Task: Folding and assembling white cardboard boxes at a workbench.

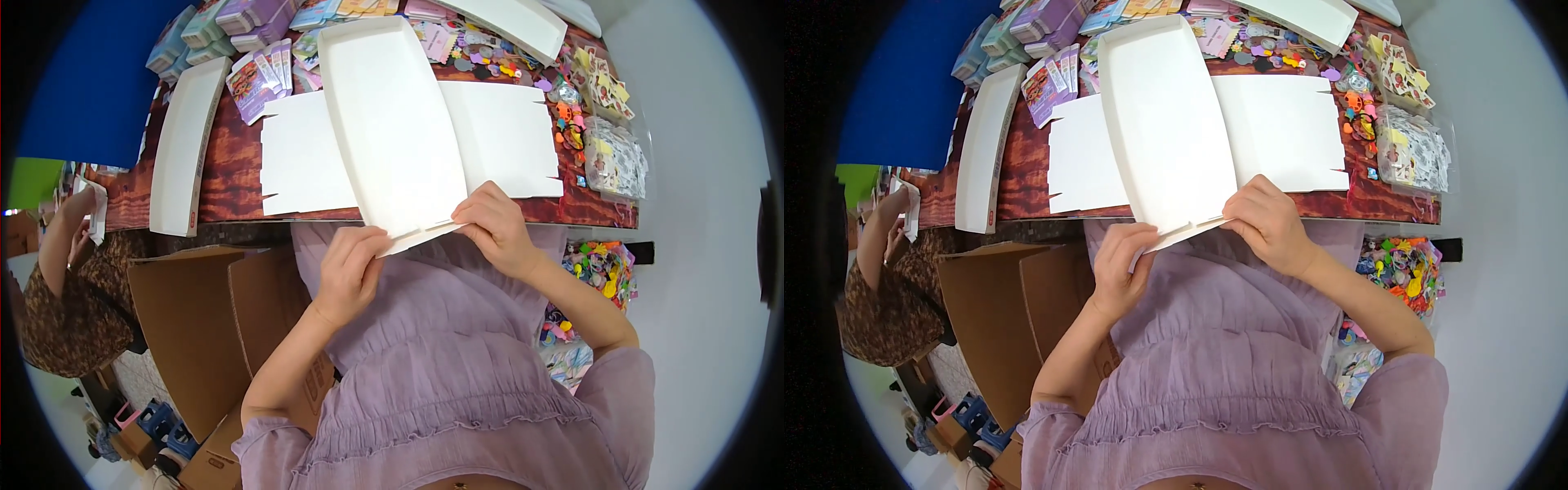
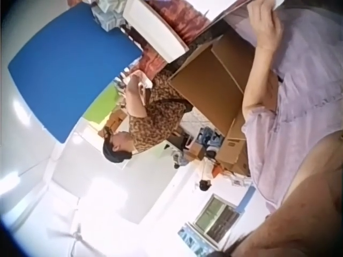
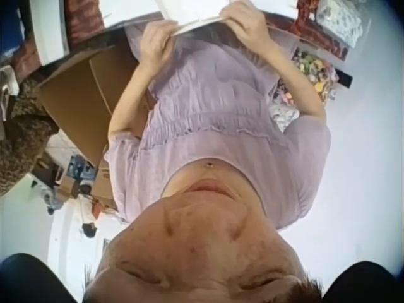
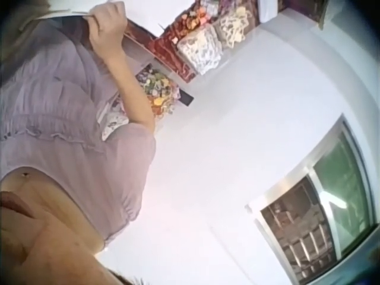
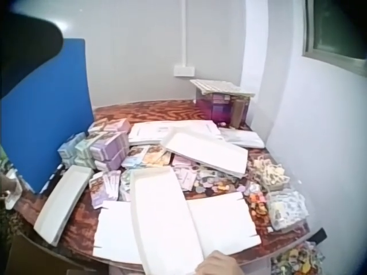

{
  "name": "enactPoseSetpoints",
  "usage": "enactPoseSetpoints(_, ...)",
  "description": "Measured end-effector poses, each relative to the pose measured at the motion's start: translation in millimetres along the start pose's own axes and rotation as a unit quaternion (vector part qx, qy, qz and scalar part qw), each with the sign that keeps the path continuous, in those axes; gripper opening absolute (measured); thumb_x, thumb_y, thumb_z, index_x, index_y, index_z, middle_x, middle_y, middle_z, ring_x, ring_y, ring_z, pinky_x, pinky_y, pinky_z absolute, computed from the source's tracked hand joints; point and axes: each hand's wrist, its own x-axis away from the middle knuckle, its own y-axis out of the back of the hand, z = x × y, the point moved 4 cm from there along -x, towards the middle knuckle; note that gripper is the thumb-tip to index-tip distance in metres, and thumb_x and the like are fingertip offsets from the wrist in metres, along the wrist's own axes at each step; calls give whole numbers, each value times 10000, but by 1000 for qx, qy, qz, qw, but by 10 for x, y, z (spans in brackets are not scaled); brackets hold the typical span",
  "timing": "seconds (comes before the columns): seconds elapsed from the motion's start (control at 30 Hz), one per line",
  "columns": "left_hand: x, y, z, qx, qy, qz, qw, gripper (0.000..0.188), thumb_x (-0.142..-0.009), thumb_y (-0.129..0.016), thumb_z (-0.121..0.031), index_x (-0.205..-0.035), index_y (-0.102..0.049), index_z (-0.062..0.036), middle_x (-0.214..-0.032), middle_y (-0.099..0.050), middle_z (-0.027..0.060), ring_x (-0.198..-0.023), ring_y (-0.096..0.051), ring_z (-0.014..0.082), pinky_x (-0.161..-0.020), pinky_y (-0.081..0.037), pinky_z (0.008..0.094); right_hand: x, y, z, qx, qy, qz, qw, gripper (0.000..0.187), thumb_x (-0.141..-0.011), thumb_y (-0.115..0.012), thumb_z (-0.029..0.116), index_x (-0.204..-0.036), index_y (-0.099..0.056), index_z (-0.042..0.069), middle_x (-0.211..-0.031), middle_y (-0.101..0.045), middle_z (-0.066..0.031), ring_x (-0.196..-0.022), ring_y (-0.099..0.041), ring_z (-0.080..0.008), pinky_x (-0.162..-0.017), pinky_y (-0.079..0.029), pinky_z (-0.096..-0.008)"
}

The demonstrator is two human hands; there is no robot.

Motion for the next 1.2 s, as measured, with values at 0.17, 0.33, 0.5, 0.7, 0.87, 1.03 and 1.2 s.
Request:
enactPoseSetpoints(0.17,-95,-21,0,-12,58,73,996,232,-793,-724,83,-1003,-688,-10,-974,-709,115,-896,-637,294,-751,-513,378,0,-53,-40,-7,-13,-2,1000,112,-814,-749,18,-873,-655,36,-886,-681,-63,-843,-591,-263,-745,-481,-367)
enactPoseSetpoints(0.33,-186,39,11,-1,70,105,992,169,-842,-729,33,-999,-694,-18,-955,-710,101,-827,-625,277,-716,-502,354,-14,-57,-31,-13,-21,5,1000,91,-846,-736,35,-857,-646,36,-867,-667,-64,-827,-582,-257,-738,-471,-364)
enactPoseSetpoints(0.5,-126,-57,59,83,204,25,975,119,-898,-703,21,-1004,-697,-33,-974,-689,78,-759,-598,196,-689,-486,314,-57,-99,-18,-7,-66,18,998,78,-877,-721,62,-926,-666,38,-880,-662,-82,-806,-573,-259,-731,-462,-351)
enactPoseSetpoints(0.7,-49,-124,123,16,204,-74,976,203,-888,-732,-38,-1084,-676,-35,-1091,-648,124,-797,-641,276,-686,-522,375,-202,-155,154,66,-92,-43,993,238,-912,-688,94,-1145,-666,46,-866,-641,-94,-779,-586,-263,-710,-475,-354)
enactPoseSetpoints(0.87,-19,-101,78,-105,-36,20,994,272,-792,-746,-12,-1058,-698,-45,-1019,-652,91,-793,-630,268,-672,-525,365,-136,-180,98,27,-202,-1,979,191,-893,-695,93,-1079,-668,58,-1148,-650,-111,-872,-617,-269,-780,-487,-358)
enactPoseSetpoints(1.03,4,-147,99,-108,-36,16,993,238,-782,-735,27,-1009,-703,-38,-977,-665,76,-803,-625,281,-679,-521,376,-168,-215,453,269,51,-45,961,163,-839,-721,135,-967,-656,57,-1100,-613,-87,-937,-602,-251,-801,-469,-347)
enactPoseSetpoints(1.2,-3,-132,36,-76,-10,40,996,207,-824,-716,-7,-1027,-685,-36,-1039,-655,101,-838,-615,281,-714,-528,359,-87,-509,330,213,91,46,972,166,-784,-675,138,-918,-659,42,-951,-598,-69,-886,-581,-243,-759,-456,-366)
